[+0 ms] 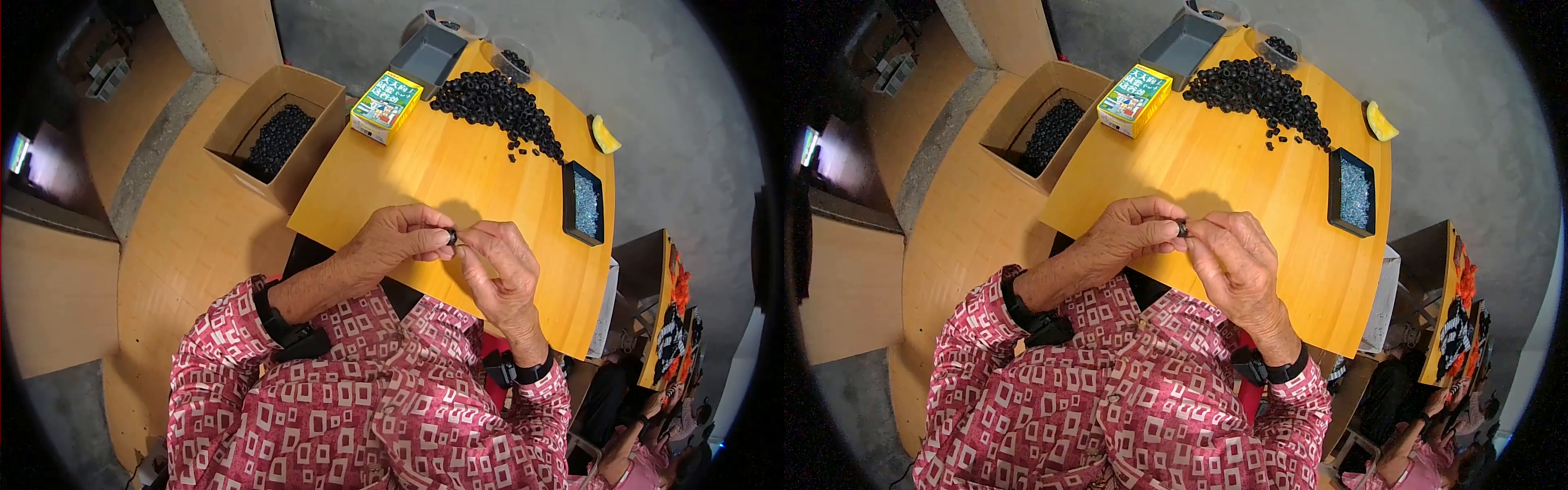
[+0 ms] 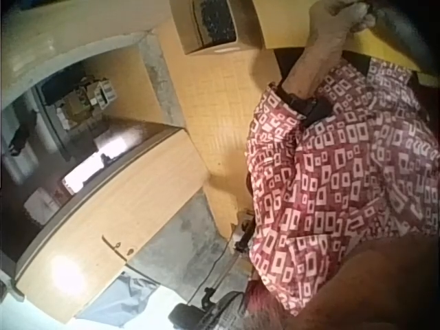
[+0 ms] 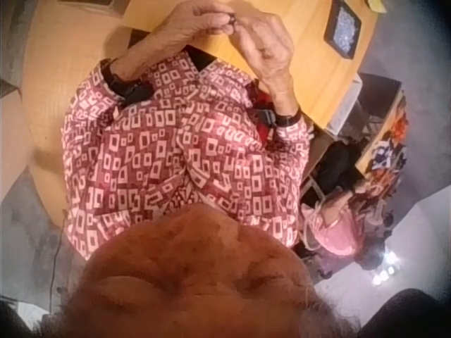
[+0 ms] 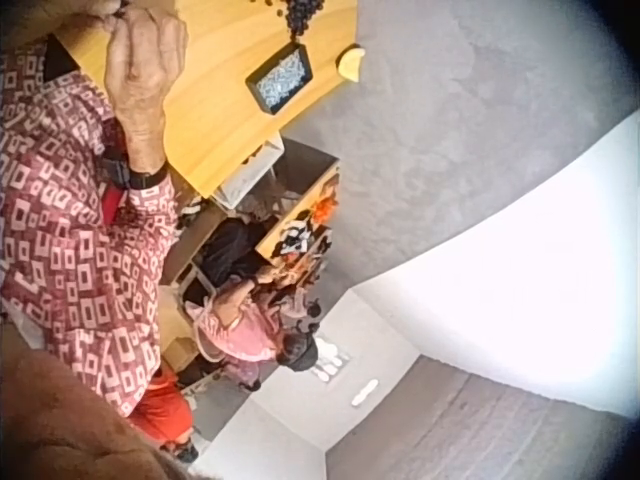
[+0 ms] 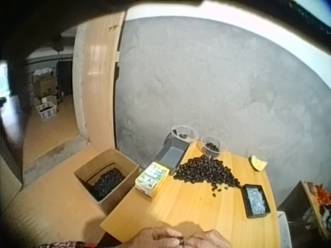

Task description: The person assembles small parts by picking up black plastic rings and pressing small inserts into them by hand.

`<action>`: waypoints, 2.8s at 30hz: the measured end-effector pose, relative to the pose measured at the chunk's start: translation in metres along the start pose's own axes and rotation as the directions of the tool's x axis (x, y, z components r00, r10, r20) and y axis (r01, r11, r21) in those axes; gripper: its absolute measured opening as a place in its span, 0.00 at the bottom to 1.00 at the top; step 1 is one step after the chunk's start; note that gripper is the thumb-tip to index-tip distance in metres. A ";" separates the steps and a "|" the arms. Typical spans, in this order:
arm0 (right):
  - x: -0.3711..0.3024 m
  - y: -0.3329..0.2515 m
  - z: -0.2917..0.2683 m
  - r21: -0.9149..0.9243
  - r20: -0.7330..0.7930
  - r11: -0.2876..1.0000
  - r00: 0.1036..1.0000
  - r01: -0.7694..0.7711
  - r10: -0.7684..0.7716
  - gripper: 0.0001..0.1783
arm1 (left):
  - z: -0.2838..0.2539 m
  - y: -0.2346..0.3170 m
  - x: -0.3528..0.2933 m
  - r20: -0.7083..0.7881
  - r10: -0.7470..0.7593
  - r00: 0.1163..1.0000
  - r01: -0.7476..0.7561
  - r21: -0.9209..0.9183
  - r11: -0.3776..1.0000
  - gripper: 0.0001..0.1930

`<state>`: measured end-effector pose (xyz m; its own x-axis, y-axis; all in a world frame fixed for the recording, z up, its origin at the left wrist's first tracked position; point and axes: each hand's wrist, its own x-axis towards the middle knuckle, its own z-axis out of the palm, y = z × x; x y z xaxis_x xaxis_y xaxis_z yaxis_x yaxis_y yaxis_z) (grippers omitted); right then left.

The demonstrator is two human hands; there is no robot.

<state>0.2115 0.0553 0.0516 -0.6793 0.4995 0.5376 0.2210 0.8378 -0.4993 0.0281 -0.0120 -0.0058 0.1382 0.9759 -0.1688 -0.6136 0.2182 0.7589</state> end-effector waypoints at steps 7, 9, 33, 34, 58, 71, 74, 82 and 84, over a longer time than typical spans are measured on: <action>0.001 0.000 -0.001 -0.113 0.027 0.983 0.990 0.144 -0.142 0.12 | 0.003 0.003 -0.001 -0.017 -0.009 1.000 0.009 0.003 1.000 0.12; 0.001 0.000 -0.001 -0.127 0.027 0.981 0.989 0.145 -0.143 0.12 | 0.005 0.004 -0.003 -0.025 -0.018 1.000 0.018 0.004 1.000 0.11; 0.053 0.166 -0.016 -0.504 -0.001 0.849 0.983 -0.161 0.186 0.08 | 0.002 0.005 -0.003 -0.094 -0.053 0.994 0.056 0.022 0.998 0.09; 0.052 0.164 -0.015 -0.499 0.008 0.850 0.980 -0.169 0.199 0.07 | 0.001 0.005 -0.003 -0.087 -0.051 0.995 0.053 0.020 0.998 0.09; 0.009 0.085 -0.020 -0.471 0.270 0.881 0.959 0.049 0.091 0.11 | -0.001 0.004 -0.001 -0.091 -0.043 0.995 0.046 0.022 0.999 0.09; 0.008 0.026 -0.005 0.193 0.124 0.941 0.958 -0.279 0.259 0.09 | 0.005 0.012 -0.003 -0.172 -0.037 0.984 0.035 -0.012 0.999 0.09; 0.008 0.012 0.004 0.259 0.048 0.942 0.977 -0.213 0.208 0.11 | 0.006 0.010 -0.004 -0.131 0.004 0.991 -0.007 -0.027 1.000 0.10; 0.001 0.008 0.018 0.336 -0.032 0.915 0.969 -0.221 0.246 0.11 | 0.008 0.010 -0.006 -0.103 0.085 0.991 -0.087 -0.022 0.996 0.10; 0.000 0.007 0.020 0.342 -0.038 0.914 0.969 -0.218 0.245 0.12 | 0.008 0.009 -0.006 -0.093 0.093 0.991 -0.095 -0.025 0.995 0.10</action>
<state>0.1991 0.0570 0.0347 -0.5773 0.6978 0.4240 0.1108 0.5814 -0.8061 0.0276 -0.0158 0.0073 0.0077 0.9878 -0.1556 -0.6435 0.1240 0.7554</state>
